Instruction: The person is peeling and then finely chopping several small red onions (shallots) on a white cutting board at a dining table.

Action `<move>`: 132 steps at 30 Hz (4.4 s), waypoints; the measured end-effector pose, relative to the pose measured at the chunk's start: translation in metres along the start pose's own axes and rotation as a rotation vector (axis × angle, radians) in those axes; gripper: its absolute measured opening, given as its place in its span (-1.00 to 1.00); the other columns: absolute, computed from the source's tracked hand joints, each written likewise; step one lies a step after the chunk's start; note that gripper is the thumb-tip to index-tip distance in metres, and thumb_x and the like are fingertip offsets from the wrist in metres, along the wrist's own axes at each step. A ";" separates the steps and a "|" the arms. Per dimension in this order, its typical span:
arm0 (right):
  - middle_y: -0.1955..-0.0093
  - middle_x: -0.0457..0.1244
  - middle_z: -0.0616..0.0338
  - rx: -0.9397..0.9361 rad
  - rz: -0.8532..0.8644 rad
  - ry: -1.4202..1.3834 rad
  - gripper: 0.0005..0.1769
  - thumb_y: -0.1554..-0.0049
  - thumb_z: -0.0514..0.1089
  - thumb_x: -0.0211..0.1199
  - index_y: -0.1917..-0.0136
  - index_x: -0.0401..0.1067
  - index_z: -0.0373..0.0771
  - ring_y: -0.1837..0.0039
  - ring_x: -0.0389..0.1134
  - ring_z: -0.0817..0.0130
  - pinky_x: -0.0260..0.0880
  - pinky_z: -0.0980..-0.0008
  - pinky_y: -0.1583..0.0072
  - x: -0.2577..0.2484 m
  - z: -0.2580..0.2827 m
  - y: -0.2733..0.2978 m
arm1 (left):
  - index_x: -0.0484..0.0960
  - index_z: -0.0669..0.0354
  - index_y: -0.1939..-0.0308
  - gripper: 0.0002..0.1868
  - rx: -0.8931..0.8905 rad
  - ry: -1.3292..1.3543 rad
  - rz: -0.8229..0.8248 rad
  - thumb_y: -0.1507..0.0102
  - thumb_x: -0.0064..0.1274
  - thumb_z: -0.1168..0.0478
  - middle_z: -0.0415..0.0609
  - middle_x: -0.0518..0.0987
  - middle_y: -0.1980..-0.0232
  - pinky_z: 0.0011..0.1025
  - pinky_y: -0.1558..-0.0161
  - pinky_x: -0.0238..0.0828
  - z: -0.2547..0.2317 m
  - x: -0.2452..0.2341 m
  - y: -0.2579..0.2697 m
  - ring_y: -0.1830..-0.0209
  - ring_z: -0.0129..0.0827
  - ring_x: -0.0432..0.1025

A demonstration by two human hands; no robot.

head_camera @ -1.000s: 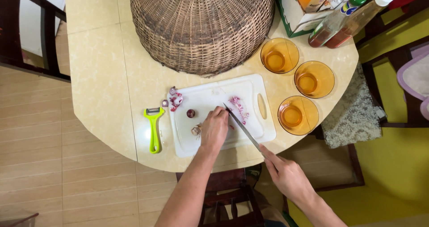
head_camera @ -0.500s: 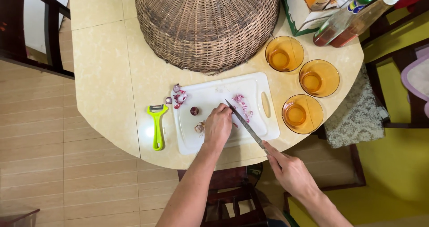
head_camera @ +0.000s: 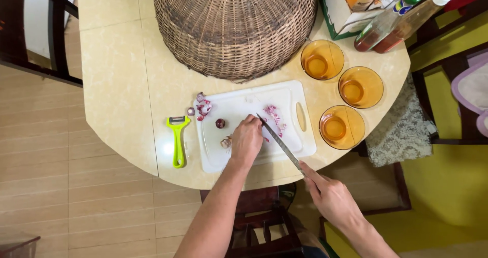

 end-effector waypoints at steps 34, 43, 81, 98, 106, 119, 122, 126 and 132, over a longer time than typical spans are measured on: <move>0.18 0.41 -0.12 0.069 0.017 0.015 -0.45 -0.20 -0.14 0.16 -0.46 0.32 0.08 0.22 0.43 -0.16 0.47 0.00 0.17 0.015 0.007 -0.008 | 0.63 0.24 0.18 -0.88 0.511 -0.093 0.213 -0.23 0.02 0.38 -0.07 0.59 0.10 -0.30 0.07 0.57 0.033 -0.013 -0.011 0.11 -0.22 0.54; 0.13 0.41 -0.07 0.090 0.035 0.071 -0.42 -0.22 -0.10 0.14 -0.50 0.26 0.11 0.19 0.44 -0.12 0.50 0.04 0.12 0.026 -0.001 0.005 | 0.63 0.22 0.26 -0.91 0.509 -0.110 0.198 -0.29 0.02 0.33 -0.08 0.58 0.16 -0.30 0.10 0.57 0.032 -0.015 -0.012 0.14 -0.23 0.55; 0.06 0.42 -0.06 0.077 -0.014 0.076 -0.43 -0.21 -0.09 0.15 -0.48 0.28 0.12 0.15 0.44 -0.15 0.50 0.02 0.11 0.044 0.000 0.007 | 0.62 0.19 0.29 -0.89 0.446 0.011 0.111 -0.32 0.06 0.27 -0.09 0.58 0.19 -0.24 0.28 0.56 0.042 -0.014 -0.007 0.30 -0.16 0.56; 0.06 0.42 -0.08 0.139 0.015 0.069 -0.43 -0.21 -0.09 0.17 -0.49 0.29 0.16 0.11 0.45 -0.16 0.49 0.00 0.06 0.049 0.001 0.004 | 0.64 0.22 0.25 -0.92 0.502 -0.007 0.085 -0.30 0.07 0.29 -0.09 0.59 0.15 -0.28 0.25 0.58 0.047 -0.010 -0.003 0.27 -0.21 0.57; -0.08 0.42 -0.11 0.166 -0.065 -0.036 -0.44 -0.19 -0.08 0.21 -0.46 0.32 0.08 -0.04 0.47 -0.09 0.54 0.14 0.01 0.033 -0.009 0.037 | 0.59 0.19 0.11 -0.87 0.350 0.004 0.303 -0.35 0.04 0.23 -0.06 0.56 0.04 -0.21 0.12 0.56 0.026 -0.041 -0.022 0.12 -0.14 0.56; -0.12 0.42 -0.10 0.336 -0.108 -0.079 -0.44 -0.16 -0.08 0.25 -0.44 0.35 0.09 -0.15 0.47 -0.01 0.54 0.19 -0.07 0.021 -0.022 0.048 | 0.61 0.17 -0.07 -0.70 0.535 -0.137 0.525 -0.26 0.00 0.30 -0.04 0.55 -0.16 -0.18 -0.10 0.51 0.030 -0.013 -0.030 -0.11 -0.12 0.48; -0.10 0.43 -0.09 0.314 -0.107 -0.100 -0.44 -0.15 -0.08 0.25 -0.43 0.35 0.09 -0.13 0.48 -0.01 0.54 0.20 -0.06 0.023 -0.020 0.044 | 0.61 0.21 -0.03 -0.76 0.234 -0.219 0.434 -0.34 0.02 0.20 0.02 0.55 -0.11 -0.18 -0.05 0.55 0.019 -0.009 -0.010 -0.05 -0.11 0.53; -0.10 0.43 -0.09 0.338 -0.065 -0.154 -0.43 -0.15 -0.09 0.24 -0.44 0.35 0.11 -0.11 0.48 -0.02 0.53 0.20 -0.02 0.022 -0.009 0.033 | 0.59 0.24 -0.02 -0.67 -0.220 -0.204 0.274 -0.33 0.12 0.07 0.10 0.57 -0.05 -0.23 -0.07 0.57 0.000 -0.021 0.000 0.00 -0.08 0.56; -0.01 0.45 -0.12 0.376 -0.015 -0.239 -0.41 -0.18 -0.08 0.27 -0.48 0.33 0.10 0.13 0.45 -0.08 0.51 0.22 0.07 0.023 -0.011 0.034 | 0.59 0.28 -0.08 -0.59 0.214 0.000 0.230 -0.16 0.15 0.22 0.12 0.57 -0.09 -0.13 -0.04 0.48 0.024 -0.047 -0.006 0.00 0.03 0.51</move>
Point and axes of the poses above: each hand's wrist, its own y-axis away from the middle knuckle, its own x-axis out of the palm, z = x × y, the point moved 3 cm from there along -y, towards the middle knuckle
